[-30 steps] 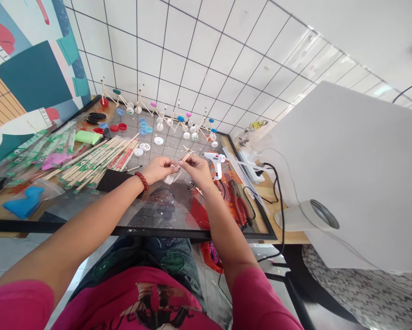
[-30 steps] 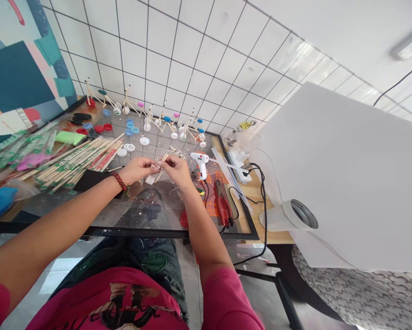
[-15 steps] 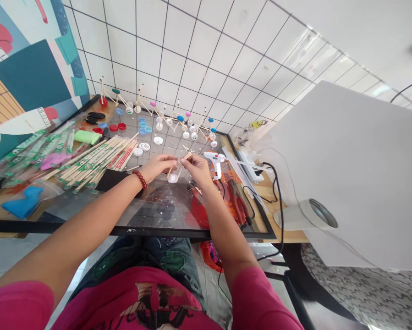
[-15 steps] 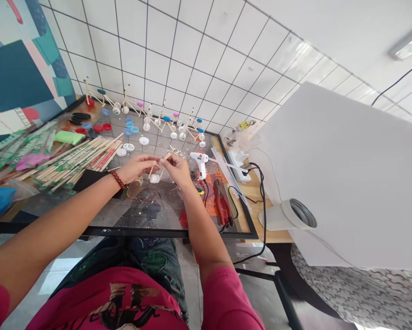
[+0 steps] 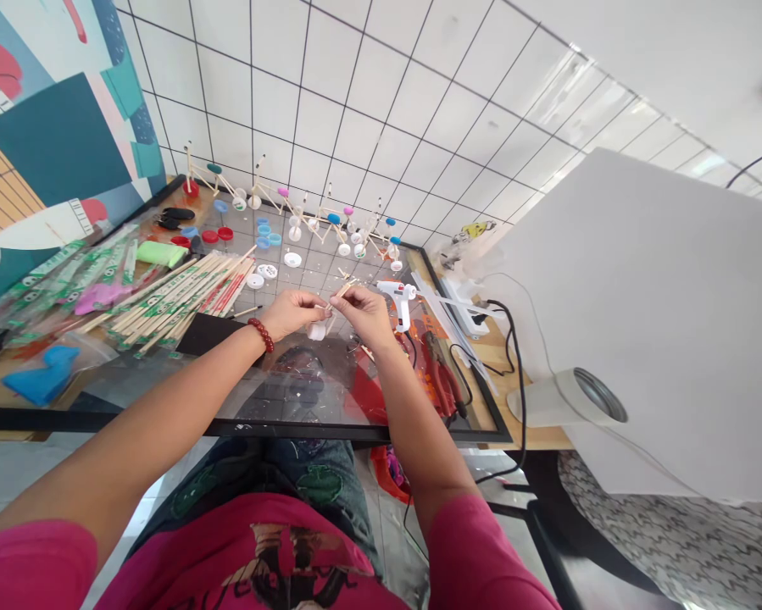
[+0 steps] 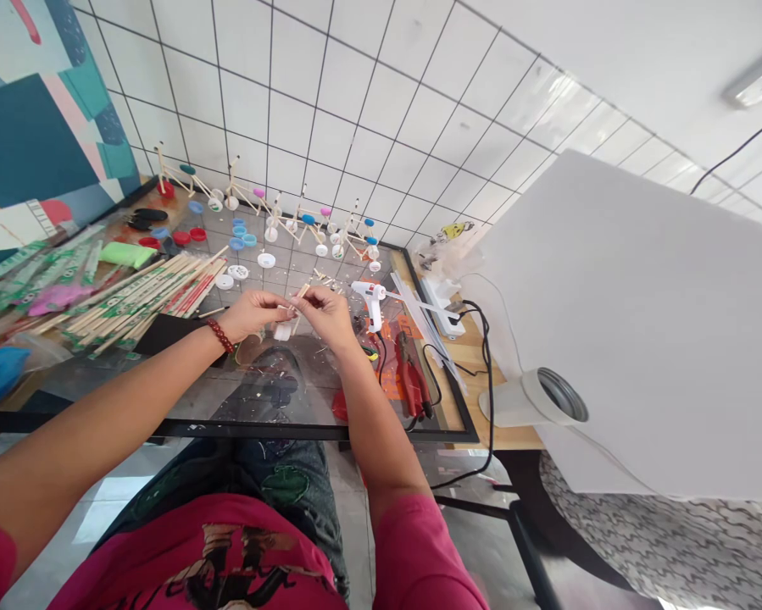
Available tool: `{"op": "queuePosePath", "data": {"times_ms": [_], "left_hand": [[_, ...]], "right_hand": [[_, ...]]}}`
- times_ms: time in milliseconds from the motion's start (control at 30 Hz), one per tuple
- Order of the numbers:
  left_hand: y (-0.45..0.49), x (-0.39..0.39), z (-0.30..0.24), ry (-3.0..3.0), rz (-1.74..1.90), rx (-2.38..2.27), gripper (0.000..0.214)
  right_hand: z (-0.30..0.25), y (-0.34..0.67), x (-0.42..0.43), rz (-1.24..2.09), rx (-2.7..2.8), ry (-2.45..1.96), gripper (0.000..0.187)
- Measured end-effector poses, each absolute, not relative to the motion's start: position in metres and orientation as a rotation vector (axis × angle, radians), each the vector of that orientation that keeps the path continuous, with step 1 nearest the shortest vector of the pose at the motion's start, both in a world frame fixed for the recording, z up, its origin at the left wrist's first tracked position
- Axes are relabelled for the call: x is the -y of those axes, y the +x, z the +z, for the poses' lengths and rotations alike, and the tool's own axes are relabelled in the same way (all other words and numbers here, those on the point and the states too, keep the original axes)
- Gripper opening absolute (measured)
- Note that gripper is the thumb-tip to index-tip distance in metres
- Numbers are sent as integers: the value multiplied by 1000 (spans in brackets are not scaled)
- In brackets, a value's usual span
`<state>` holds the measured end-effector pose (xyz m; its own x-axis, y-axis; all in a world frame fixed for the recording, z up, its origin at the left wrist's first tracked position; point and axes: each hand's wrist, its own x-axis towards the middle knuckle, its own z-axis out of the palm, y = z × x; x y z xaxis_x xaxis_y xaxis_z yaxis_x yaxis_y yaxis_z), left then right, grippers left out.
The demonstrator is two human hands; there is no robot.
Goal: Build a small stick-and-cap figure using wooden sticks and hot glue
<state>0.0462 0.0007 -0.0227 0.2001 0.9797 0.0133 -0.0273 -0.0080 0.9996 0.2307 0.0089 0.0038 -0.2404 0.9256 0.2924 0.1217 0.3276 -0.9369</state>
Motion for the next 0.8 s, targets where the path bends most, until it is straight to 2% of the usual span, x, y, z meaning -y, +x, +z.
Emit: {"op": "queuePosePath", "data": {"times_ms": [400,800], "left_hand": [[43,-10,-28,1328,1036,-1011,33],[44,-4,-23,1413,1036,-1061,26]], "right_hand": [[2,232,-12,1024,1627,-1010,43],[2,233,-11,1027,1697,-970,48]]}}
